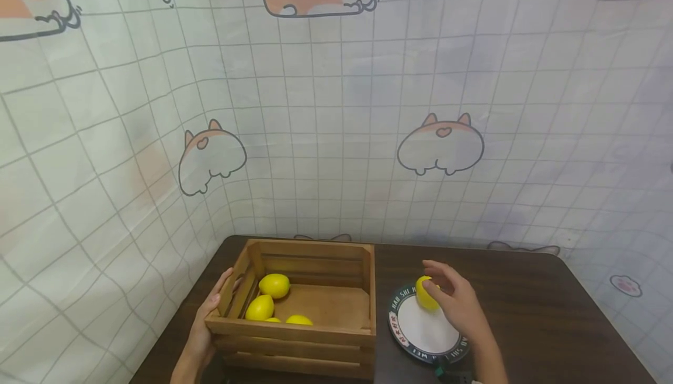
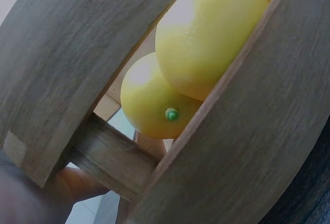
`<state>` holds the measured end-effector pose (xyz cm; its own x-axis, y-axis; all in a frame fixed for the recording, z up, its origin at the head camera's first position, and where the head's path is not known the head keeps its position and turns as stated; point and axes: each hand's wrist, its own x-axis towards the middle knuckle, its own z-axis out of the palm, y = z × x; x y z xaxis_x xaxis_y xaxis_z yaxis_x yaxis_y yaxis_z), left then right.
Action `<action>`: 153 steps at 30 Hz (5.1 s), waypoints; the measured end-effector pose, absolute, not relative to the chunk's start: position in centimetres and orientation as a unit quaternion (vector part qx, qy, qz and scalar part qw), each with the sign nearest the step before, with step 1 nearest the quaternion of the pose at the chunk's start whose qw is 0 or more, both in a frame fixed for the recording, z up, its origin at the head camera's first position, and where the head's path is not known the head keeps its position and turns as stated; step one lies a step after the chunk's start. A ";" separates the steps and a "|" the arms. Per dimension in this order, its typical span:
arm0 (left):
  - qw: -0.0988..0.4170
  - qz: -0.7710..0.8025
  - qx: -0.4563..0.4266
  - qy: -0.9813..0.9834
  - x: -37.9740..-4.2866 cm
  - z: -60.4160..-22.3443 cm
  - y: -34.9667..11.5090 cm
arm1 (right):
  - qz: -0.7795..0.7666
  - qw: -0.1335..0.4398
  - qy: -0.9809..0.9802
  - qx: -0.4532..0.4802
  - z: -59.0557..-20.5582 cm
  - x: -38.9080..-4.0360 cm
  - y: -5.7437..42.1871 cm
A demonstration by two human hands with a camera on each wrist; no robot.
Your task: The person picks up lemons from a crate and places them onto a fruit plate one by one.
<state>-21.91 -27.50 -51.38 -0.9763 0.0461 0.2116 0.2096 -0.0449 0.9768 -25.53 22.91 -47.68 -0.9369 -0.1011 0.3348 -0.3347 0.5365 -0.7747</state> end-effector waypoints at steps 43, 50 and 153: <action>0.074 -0.674 -0.079 -0.731 -23.0 -51.2 -28.0 | 0.462 -0.006 -0.798 0.387 -33.4 -27.9 9.7; 0.067 -0.676 -0.087 -0.729 -23.1 -51.3 -28.0 | 0.452 -0.028 -0.802 0.389 -33.0 -29.4 8.0; 0.083 -0.674 -0.074 -0.731 -22.8 -51.6 -27.9 | 0.226 -0.569 -0.746 0.263 -46.7 -35.1 -3.7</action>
